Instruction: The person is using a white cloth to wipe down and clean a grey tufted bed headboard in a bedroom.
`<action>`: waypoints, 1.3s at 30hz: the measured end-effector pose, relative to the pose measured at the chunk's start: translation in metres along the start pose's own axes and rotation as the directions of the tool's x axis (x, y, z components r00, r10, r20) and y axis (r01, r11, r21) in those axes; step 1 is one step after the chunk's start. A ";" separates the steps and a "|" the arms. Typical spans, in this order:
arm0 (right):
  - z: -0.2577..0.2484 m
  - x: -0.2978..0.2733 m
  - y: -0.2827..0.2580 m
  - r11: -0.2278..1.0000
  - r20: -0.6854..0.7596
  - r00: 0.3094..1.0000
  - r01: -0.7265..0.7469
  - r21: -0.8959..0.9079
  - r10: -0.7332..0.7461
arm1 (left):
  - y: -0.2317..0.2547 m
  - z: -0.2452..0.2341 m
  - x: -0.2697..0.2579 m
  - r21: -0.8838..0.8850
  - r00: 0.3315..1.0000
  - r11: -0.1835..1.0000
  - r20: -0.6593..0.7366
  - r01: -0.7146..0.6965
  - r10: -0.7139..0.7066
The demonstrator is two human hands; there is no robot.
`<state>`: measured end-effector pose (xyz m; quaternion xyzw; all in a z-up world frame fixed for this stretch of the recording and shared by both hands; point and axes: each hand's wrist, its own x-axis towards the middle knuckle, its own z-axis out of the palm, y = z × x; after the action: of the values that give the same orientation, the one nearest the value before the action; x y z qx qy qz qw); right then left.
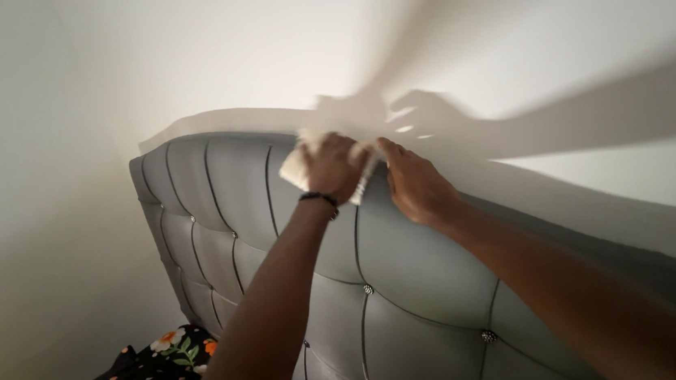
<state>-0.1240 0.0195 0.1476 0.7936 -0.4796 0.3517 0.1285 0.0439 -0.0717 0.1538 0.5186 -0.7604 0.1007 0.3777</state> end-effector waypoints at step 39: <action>0.008 0.051 -0.049 0.933 0.424 0.905 0.174 -0.316 -0.026 | -0.078 -0.002 0.048 -0.076 0.996 0.994 -0.037 0.078 -0.081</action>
<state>-0.0635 0.0059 0.1829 0.8385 -0.5082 0.0790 0.1801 0.1034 -0.1391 0.1694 0.5320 -0.7345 0.0677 0.4158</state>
